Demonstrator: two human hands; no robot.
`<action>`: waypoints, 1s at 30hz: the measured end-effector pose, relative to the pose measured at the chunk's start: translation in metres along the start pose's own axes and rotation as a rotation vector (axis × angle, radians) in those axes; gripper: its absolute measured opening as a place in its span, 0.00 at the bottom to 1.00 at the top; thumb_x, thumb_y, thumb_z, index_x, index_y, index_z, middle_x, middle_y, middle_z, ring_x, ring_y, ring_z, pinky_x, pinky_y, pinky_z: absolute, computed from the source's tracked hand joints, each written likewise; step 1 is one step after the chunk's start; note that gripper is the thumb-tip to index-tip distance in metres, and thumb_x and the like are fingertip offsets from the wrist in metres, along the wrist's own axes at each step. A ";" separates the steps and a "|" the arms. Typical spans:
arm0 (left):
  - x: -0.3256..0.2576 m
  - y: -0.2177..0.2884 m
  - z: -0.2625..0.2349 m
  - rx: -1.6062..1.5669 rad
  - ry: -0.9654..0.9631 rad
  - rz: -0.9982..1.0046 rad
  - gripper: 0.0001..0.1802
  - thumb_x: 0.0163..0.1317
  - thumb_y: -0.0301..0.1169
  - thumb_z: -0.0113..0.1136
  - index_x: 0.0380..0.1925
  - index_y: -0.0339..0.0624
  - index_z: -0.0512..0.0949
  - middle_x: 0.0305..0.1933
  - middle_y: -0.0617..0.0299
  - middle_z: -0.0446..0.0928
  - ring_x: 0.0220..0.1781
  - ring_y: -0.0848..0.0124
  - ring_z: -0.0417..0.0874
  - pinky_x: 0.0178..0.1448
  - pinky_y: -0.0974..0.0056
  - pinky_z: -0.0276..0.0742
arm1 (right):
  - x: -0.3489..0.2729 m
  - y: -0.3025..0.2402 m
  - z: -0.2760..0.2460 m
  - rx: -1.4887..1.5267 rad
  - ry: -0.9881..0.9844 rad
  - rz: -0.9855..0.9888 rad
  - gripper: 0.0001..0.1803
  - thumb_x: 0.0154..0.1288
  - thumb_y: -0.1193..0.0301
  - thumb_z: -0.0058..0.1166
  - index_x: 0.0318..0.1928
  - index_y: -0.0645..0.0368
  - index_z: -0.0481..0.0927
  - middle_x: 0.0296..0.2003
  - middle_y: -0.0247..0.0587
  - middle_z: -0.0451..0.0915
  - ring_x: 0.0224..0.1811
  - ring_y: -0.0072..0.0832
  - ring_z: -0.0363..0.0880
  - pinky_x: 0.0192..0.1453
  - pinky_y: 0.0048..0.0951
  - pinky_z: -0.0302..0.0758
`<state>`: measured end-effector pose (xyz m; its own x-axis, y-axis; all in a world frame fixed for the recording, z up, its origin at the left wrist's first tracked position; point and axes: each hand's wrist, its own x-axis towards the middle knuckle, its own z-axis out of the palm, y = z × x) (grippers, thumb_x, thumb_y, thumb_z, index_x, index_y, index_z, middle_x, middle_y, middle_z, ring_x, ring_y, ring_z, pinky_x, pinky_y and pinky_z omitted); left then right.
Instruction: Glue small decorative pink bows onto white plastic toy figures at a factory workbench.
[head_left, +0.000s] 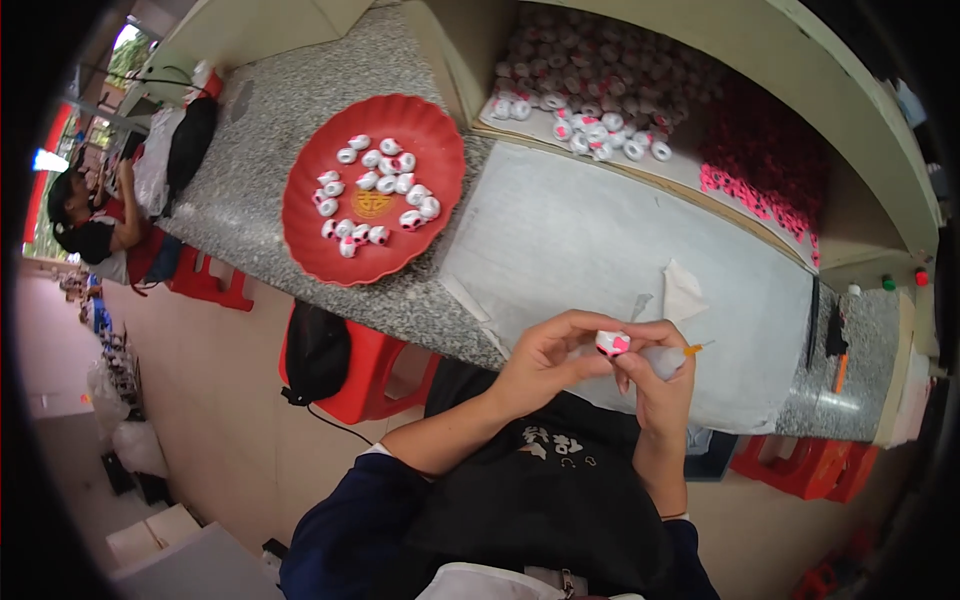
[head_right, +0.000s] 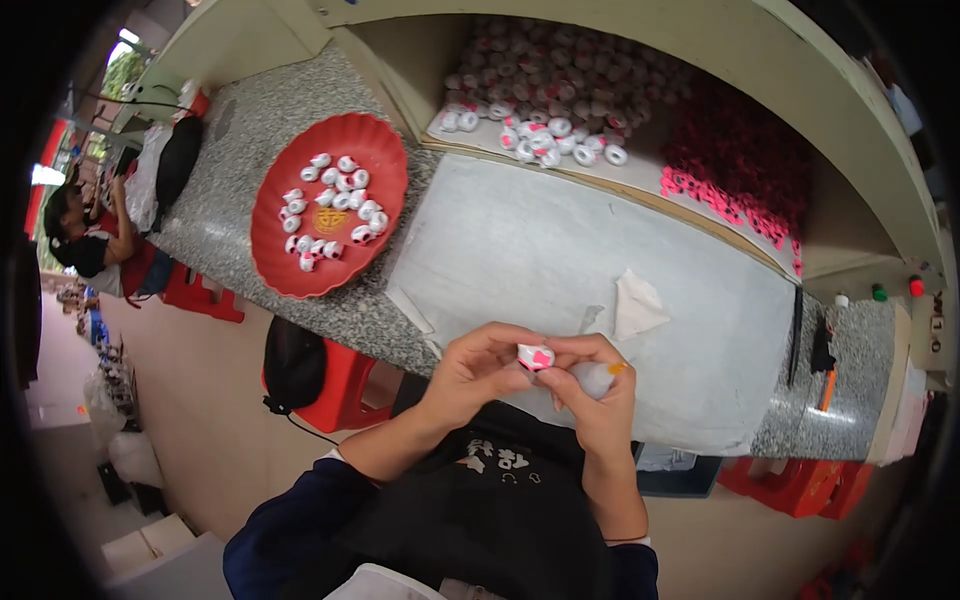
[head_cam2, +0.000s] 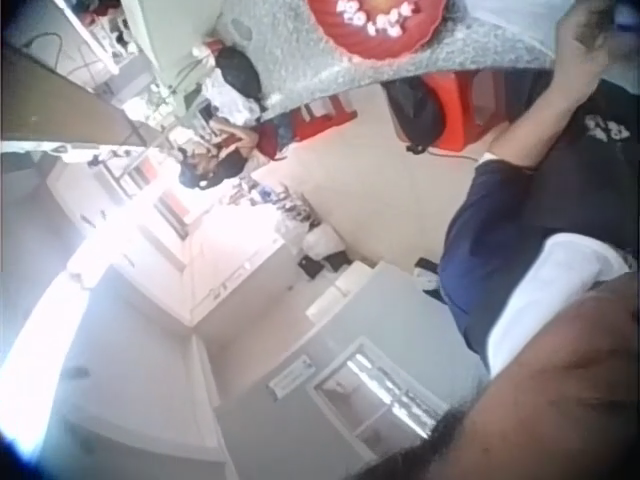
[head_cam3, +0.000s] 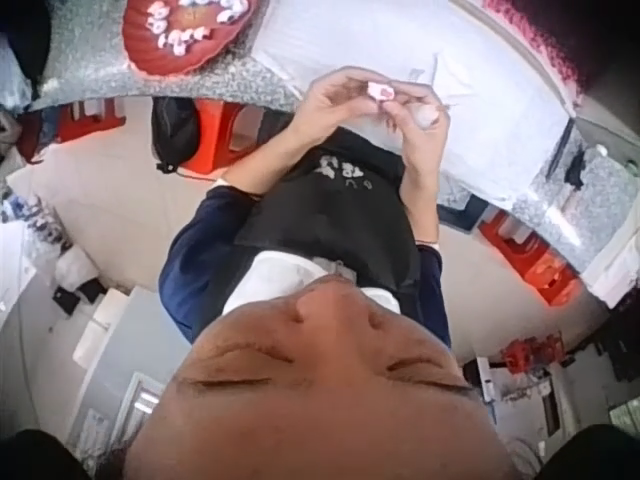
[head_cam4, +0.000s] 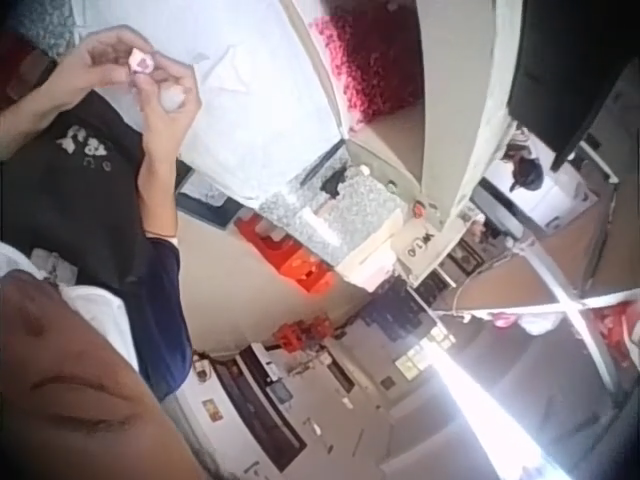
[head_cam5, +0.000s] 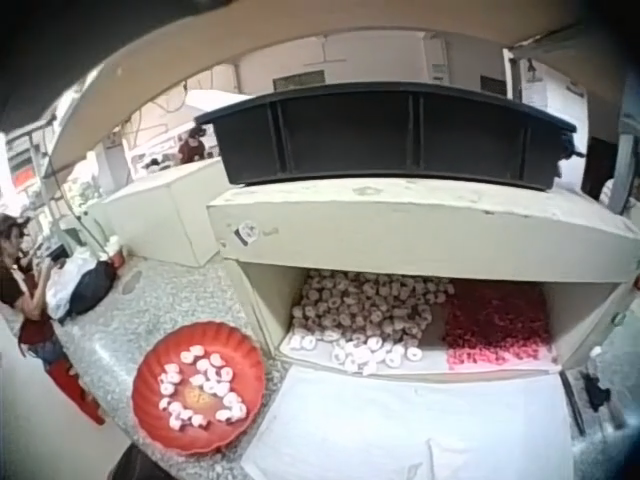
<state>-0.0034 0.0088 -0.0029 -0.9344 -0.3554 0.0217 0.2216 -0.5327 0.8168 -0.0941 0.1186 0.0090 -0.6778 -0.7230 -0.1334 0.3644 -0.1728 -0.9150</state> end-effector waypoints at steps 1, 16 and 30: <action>-0.001 -0.002 0.000 0.017 -0.026 0.033 0.16 0.49 0.19 0.54 0.40 0.35 0.68 0.40 0.57 0.71 0.45 0.71 0.70 0.50 0.66 0.65 | -0.003 0.001 -0.001 0.016 -0.038 0.000 0.10 0.47 0.82 0.51 0.34 0.66 0.72 0.21 0.36 0.72 0.17 0.16 0.65 0.19 0.13 0.60; 0.046 0.093 -0.075 1.630 0.609 0.656 0.20 0.41 0.27 0.60 0.38 0.42 0.70 0.42 0.55 0.67 0.46 0.58 0.66 0.50 0.59 0.60 | 0.010 0.001 -0.032 -0.040 0.119 -0.053 0.18 0.49 0.78 0.49 0.43 0.65 0.65 0.28 0.39 0.70 0.16 0.15 0.61 0.17 0.15 0.61; 0.234 -0.030 -0.024 1.920 -0.162 0.918 0.05 0.41 0.31 0.49 0.15 0.43 0.73 0.23 0.62 0.68 0.34 0.65 0.70 0.35 0.63 0.64 | -0.018 -0.002 -0.030 -0.099 0.185 -0.148 0.26 0.49 0.75 0.47 0.50 0.61 0.56 0.36 0.40 0.66 0.17 0.17 0.61 0.17 0.14 0.59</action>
<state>-0.2221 -0.0769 -0.0360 -0.7873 0.1160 0.6055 0.1231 0.9919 -0.0299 -0.1016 0.1526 0.0018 -0.8279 -0.5583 -0.0539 0.1939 -0.1946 -0.9615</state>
